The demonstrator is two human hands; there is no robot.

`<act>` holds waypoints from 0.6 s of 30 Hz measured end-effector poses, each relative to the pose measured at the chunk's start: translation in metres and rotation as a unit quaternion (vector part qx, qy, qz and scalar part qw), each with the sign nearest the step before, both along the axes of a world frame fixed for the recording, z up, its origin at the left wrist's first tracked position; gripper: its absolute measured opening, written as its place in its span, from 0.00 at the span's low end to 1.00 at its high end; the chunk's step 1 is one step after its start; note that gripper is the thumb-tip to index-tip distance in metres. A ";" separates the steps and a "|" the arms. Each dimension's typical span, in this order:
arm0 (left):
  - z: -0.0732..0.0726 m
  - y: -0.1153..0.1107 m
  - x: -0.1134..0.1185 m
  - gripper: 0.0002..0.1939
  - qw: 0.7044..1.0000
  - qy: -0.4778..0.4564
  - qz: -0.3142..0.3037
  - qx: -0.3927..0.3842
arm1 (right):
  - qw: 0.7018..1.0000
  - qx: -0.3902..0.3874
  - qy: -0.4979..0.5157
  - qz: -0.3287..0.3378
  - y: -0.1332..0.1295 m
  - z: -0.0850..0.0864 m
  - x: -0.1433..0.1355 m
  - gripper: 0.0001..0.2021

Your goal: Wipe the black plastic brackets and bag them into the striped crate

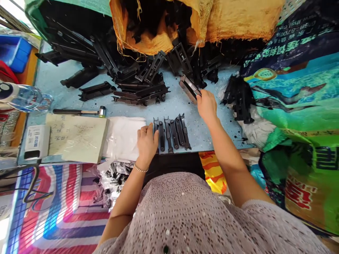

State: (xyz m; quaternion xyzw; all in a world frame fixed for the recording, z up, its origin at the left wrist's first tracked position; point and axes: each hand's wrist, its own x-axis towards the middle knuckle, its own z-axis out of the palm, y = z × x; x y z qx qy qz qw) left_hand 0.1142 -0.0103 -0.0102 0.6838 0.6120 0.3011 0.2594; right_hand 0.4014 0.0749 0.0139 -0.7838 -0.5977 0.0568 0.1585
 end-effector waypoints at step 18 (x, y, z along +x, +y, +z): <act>0.042 -0.017 0.002 0.20 0.860 -0.455 -0.002 -0.230 | 0.883 -0.066 0.340 0.315 -0.058 0.020 -0.114 0.27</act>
